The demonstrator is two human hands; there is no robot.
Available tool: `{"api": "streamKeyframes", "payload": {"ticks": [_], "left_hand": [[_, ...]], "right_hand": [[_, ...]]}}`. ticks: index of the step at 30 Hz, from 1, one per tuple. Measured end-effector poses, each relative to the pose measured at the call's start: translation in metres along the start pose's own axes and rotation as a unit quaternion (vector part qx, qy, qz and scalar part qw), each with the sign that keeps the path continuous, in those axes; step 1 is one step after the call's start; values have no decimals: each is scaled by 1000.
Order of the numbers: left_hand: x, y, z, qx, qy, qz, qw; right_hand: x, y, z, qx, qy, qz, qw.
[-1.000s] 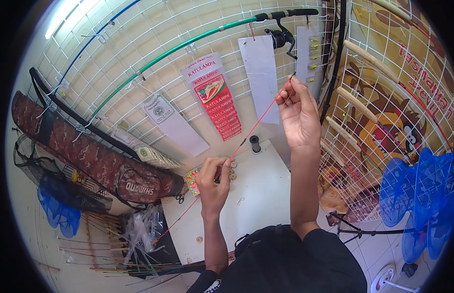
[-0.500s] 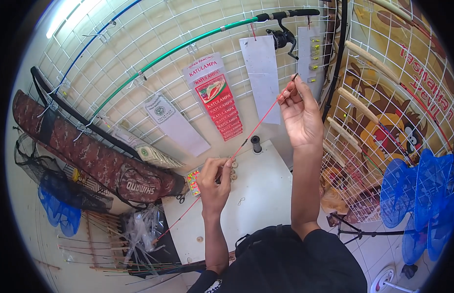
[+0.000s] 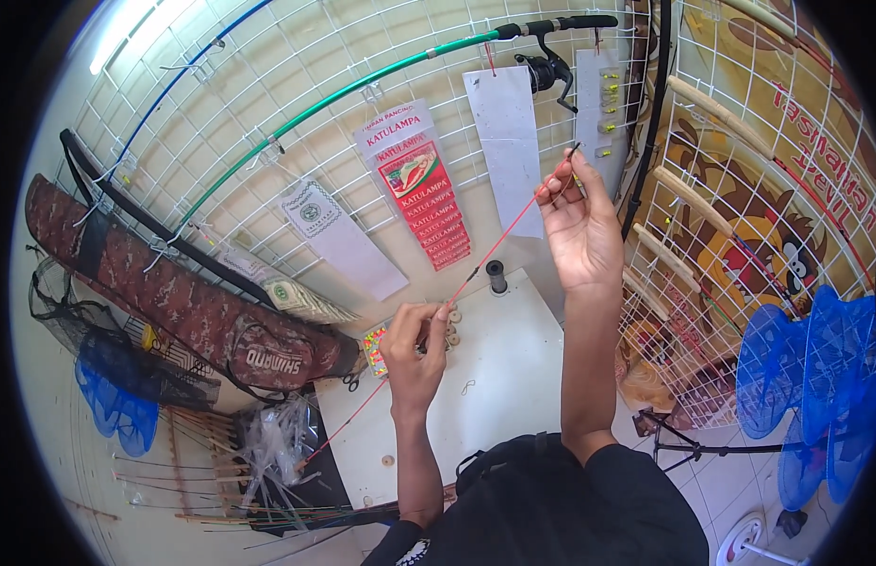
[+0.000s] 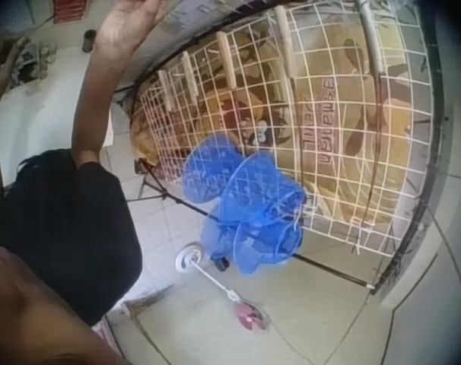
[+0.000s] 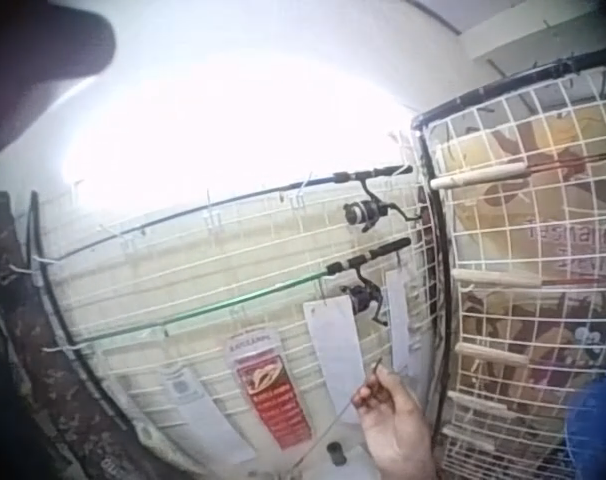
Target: Assembling a multi-section fishing rod and attaching a float.
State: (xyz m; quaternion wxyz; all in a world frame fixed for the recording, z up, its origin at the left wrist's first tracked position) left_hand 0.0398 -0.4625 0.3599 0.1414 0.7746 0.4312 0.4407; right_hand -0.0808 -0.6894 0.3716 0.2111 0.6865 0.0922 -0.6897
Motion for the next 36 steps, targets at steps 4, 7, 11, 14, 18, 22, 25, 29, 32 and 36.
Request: {"api": "streamKeyframes", "payload": {"ticks": [4,7,11,14,18,22,25,29,32,36], "left_hand": [[1,-1,2,-3,8,-2,1000],[2,0,0,-3,3,-4,1000],[2,-1,2,1,3,-5,1000],[3,-1,-1,-5,15,-7,1000],[4,-1,0,-6,11,-9,1000],[4,-2,0,-4,9,-4,1000],[4,-2,-1,-3,14,-1,1000],[4,-2,-5,-42,27,-13,999],[4,-2,-4,-34,30,-8,999],[2,-2,-4,-31,27,0,999]], "right_hand": [[0,-1,0,0,-3,2,1000],[-2,-3,-1,-5,6,1,1000],[-4,-5,-4,-7,8,3,1000],[-5,-5,-2,-2,24,7,1000],[-6,-2,0,7,16,21,1000],[-9,-3,2,21,1,45,999],[-6,-1,2,26,-1,42,999],[-1,0,4,36,-8,25,999],[-5,-1,4,39,-12,38,998],[-8,2,11,69,-60,67,994]]}}
Point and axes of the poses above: each hand's wrist, its own y-axis towards the middle knuckle, its own x-axis out of the back of the hand, z = x × y, the point moved 10 cm from there along y, towards the middle knuckle, and after that the axes turned 13 degrees about y, right-handed, at the moved point
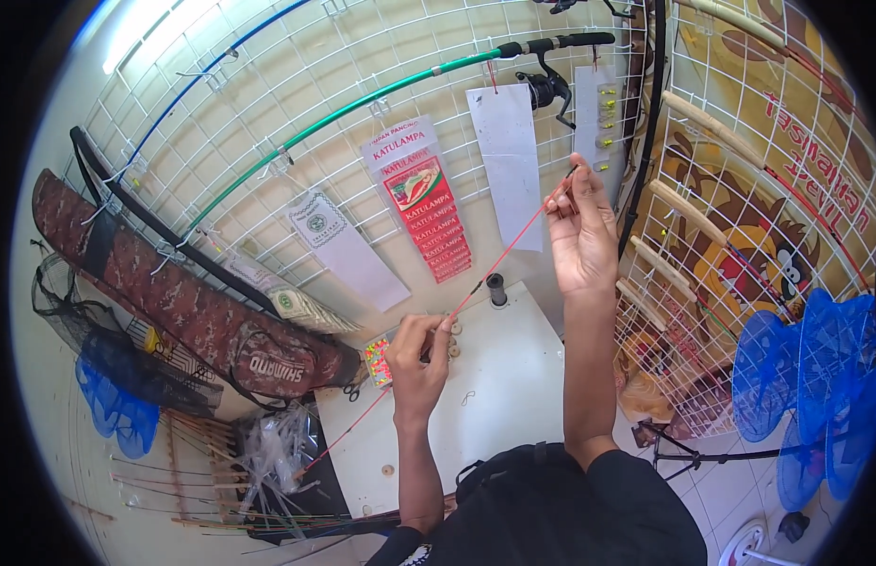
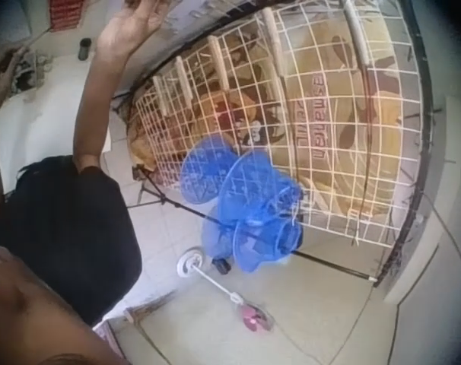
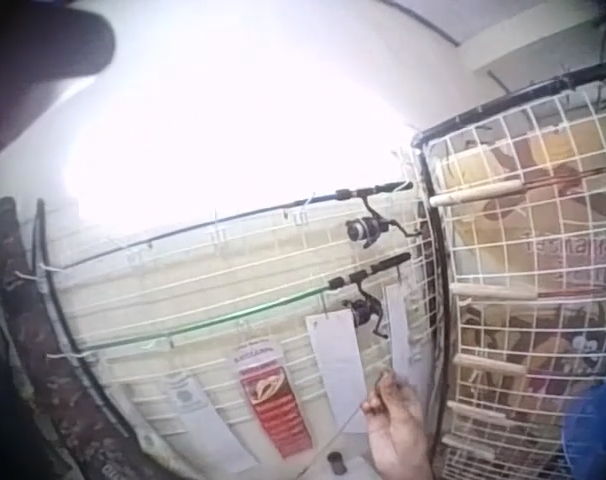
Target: Assembling a multi-section fishing rod and attaching a float.
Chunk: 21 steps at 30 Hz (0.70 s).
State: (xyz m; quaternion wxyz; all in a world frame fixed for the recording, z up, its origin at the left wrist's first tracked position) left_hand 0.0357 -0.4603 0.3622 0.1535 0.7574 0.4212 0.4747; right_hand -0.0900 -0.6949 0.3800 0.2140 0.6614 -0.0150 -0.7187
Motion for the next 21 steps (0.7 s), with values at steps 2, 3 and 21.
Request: {"api": "streamKeyframes", "payload": {"ticks": [2,3,21], "left_hand": [[-2,0,3,3,-11,1,1000],[-2,0,3,3,-13,1,1000],[-4,2,4,-2,-26,6,1000]], "right_hand": [[-4,1,3,14,-13,28,999],[-4,1,4,14,-16,29,999],[-31,-14,58,312,-332,24,890]]}}
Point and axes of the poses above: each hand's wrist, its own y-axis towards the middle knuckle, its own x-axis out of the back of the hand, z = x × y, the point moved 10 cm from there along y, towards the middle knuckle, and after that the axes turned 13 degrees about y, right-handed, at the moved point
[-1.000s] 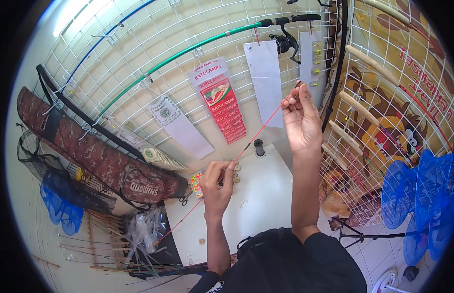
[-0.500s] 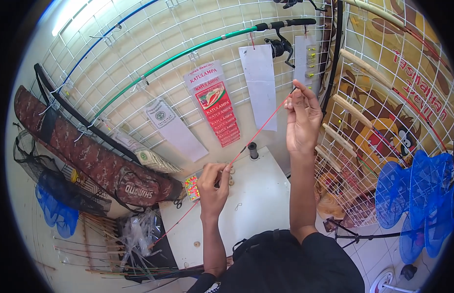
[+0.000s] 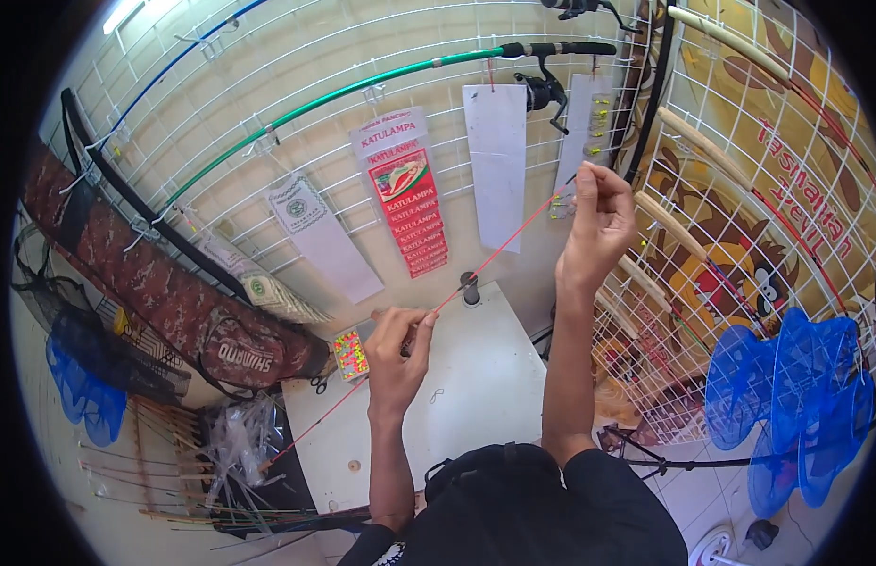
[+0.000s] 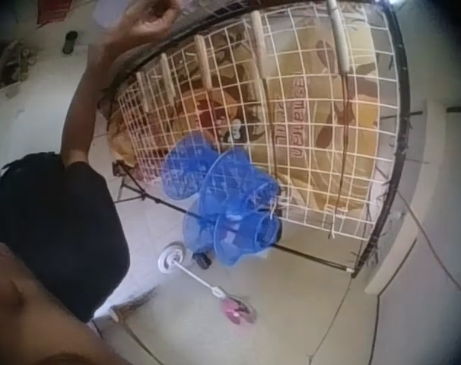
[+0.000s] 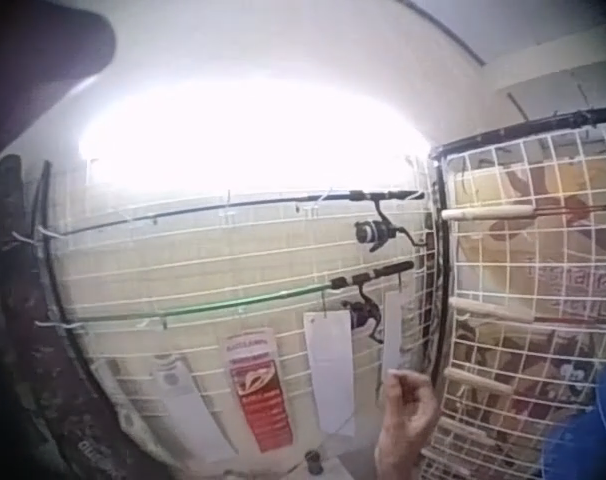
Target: Assembling a multi-section fishing rod and attaching a float.
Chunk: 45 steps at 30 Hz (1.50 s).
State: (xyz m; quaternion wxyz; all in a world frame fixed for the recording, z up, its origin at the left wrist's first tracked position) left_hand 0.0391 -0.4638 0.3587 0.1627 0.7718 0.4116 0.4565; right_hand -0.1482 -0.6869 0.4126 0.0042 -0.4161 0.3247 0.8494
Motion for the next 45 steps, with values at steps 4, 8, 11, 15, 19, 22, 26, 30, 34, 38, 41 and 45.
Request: {"api": "streamKeyframes", "payload": {"ticks": [4,8,11,15,19,22,26,30,34,38,41,45], "left_hand": [[-1,2,2,19,-9,2,1000],[-4,3,1,22,-34,16,999],[-6,4,3,23,-33,28,999],[-5,4,7,16,-18,17,1000],[-5,5,4,19,-29,22,999],[-4,7,6,18,-28,23,999],[-5,8,9,19,-18,27,999],[-8,5,14,19,-16,28,999],[-30,-6,12,-26,-16,97,995],[-48,-20,9,-34,-41,124,991],[-61,-35,11,-30,-51,162,985],[-47,-57,41,14,-25,116,993]], "right_hand": [[1,6,-4,-3,-37,30,999],[5,6,8,18,-69,36,997],[5,3,24,48,-64,39,996],[-9,-12,42,120,-142,89,979],[-18,-34,57,138,-165,126,968],[-21,-52,58,154,-208,158,953],[-17,-62,54,151,-234,175,944],[-9,-66,48,141,-285,177,931],[23,-53,18,-22,-102,97,990],[49,-51,-4,-158,-44,69,984],[74,-52,-16,-182,-71,61,979],[113,-56,-31,-217,-93,22,971]]}}
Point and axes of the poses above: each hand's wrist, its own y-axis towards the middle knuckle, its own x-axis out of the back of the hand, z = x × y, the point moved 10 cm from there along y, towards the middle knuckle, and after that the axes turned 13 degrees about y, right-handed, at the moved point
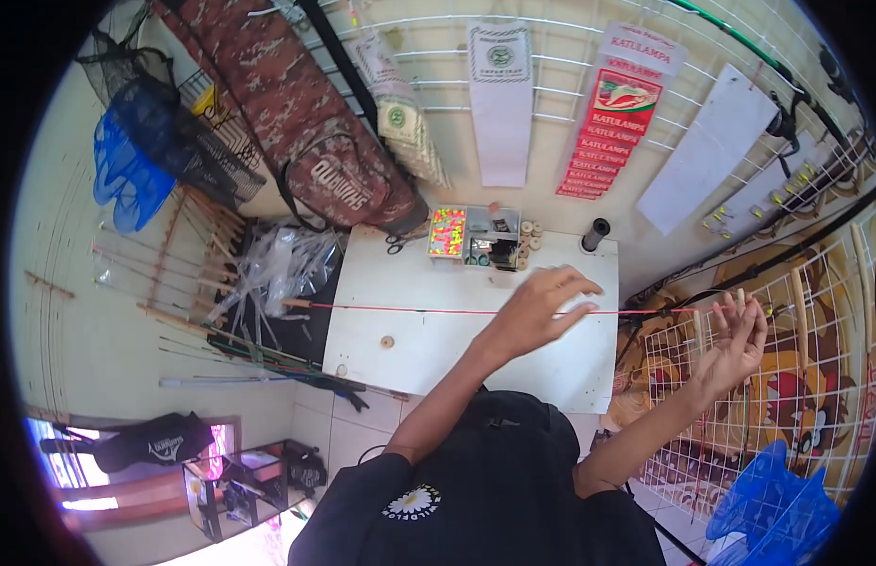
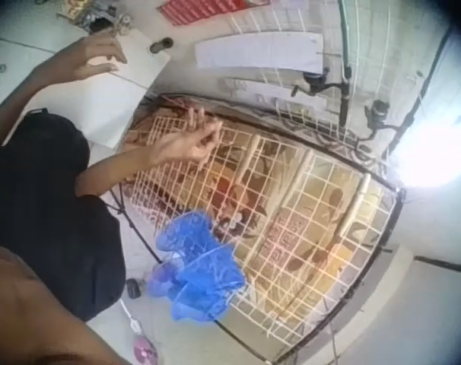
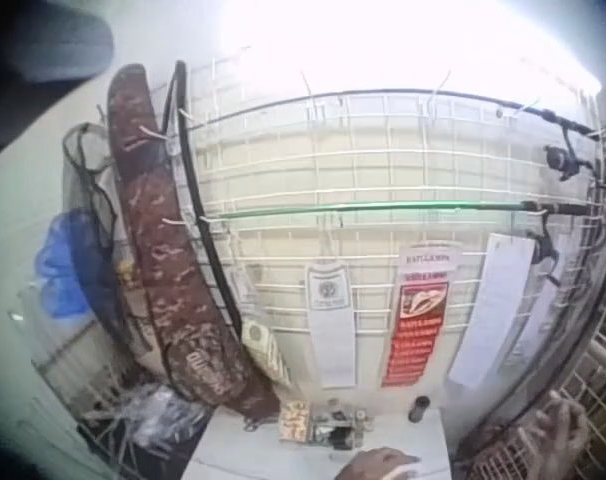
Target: Assembling a multi-section fishing rod and attaching a float.
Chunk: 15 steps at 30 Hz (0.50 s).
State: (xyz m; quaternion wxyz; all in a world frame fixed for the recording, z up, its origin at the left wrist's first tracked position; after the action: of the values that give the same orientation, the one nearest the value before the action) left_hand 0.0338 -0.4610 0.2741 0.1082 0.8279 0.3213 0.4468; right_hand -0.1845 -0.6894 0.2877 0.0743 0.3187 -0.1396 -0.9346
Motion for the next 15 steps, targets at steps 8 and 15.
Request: {"api": "streamKeyframes", "payload": {"ticks": [8,15], "left_hand": [[79,-211,201,451,27,-448,771],[26,-355,322,642,-286,-477,527]], "right_hand": [[53,2,-29,-47,-55,-23,997],[107,0,-76,-89,-87,-67,990]]}}
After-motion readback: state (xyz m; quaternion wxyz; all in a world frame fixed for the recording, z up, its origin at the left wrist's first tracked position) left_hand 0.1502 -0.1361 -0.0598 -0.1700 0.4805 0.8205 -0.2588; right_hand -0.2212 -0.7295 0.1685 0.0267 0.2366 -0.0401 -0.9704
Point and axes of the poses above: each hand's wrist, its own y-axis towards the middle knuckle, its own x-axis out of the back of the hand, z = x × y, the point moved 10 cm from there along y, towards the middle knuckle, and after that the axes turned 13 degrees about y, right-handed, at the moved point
